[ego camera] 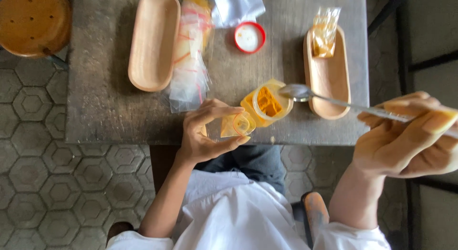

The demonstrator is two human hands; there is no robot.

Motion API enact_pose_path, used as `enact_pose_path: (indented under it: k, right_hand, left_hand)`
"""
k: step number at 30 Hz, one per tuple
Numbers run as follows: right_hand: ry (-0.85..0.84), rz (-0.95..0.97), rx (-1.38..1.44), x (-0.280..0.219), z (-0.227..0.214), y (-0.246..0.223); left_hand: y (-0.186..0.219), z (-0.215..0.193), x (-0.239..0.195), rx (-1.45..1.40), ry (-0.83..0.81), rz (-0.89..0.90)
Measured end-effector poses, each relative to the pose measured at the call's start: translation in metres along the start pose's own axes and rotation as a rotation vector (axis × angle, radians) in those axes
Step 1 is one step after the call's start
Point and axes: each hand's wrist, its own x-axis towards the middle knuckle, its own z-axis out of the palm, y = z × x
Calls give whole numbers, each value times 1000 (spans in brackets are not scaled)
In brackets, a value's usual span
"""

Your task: The person scoops an orange powder from a plastic jar using a spoon and transfers it into small, clear plastic bags. They then seal the bags and place them into a wooden tray.

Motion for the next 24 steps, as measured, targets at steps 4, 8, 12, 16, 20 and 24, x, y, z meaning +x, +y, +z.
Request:
enact_pose_path:
  k: [4, 8, 12, 16, 20, 24]
  right_hand:
    - [-190, -71, -86, 4, -9, 0]
    - [-538, -206, -117, 22, 8, -9]
    - [-873, -461, -195, 33, 39, 3]
    - [-1000, -393, -112, 34, 62, 13]
    - [-1032, -244, -64, 25, 68, 23]
    - [-1007, -141, 64, 20, 72, 24]
  left_hand:
    - [0, 0, 1, 11, -24, -12]
    - [1, 1, 2, -14, -80, 21]
    - [6, 2, 10, -53, -233, -2]
    - [8, 4, 12, 5, -287, -25]
    - [6, 3, 12, -4, -289, -36]
    - [6, 4, 13, -24, -284, -39]
